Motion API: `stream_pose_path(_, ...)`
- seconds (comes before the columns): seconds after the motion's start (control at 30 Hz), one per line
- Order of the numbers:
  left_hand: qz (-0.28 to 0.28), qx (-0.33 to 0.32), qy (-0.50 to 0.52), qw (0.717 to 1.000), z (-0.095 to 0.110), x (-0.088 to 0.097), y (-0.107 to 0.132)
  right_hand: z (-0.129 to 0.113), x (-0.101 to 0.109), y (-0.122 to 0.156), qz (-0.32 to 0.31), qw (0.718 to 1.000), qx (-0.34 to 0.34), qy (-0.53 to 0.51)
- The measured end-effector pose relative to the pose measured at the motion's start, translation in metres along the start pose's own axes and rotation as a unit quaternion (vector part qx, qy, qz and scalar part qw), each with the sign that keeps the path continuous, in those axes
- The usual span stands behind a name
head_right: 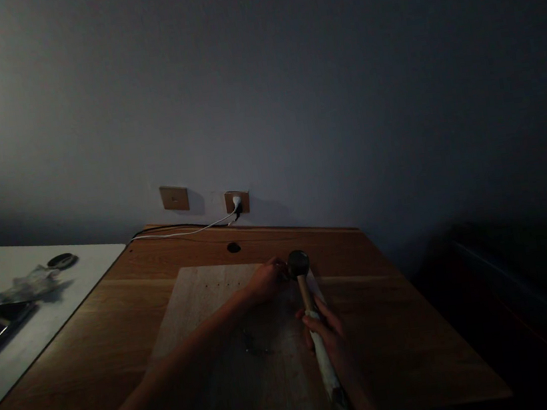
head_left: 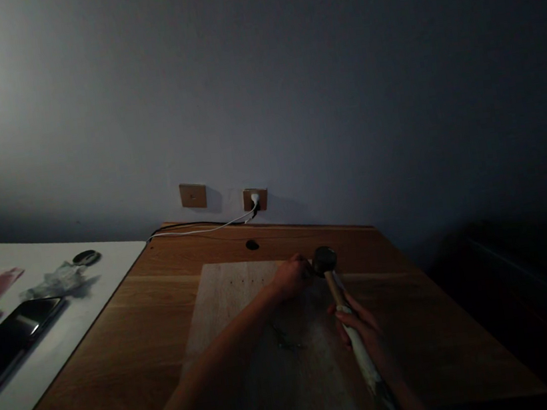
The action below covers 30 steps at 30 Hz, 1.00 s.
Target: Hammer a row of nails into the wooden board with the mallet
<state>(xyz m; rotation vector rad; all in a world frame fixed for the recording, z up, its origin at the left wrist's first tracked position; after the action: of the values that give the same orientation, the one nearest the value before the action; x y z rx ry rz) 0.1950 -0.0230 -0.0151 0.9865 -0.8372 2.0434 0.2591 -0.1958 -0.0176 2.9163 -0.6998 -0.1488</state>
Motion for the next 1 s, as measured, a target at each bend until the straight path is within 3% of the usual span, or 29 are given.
stream_pose_path(1.0, 0.023, 0.002, 0.023, 0.999, -0.008, -0.005, -0.006, 0.009, 0.002, -0.005, -0.001, 0.999, 0.033, -0.018)
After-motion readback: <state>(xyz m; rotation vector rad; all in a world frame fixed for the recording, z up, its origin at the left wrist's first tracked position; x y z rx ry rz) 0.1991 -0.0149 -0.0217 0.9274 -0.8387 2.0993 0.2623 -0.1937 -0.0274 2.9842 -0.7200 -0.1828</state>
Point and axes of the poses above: each hand's wrist, its own y-axis away from the middle knuckle, its own x-axis out of the back of the hand, z = x × y, the point moved 8 cm from there along -y, towards the middle knuckle, and after that the axes turned 5 degrees about -y, right-handed, at the moved point
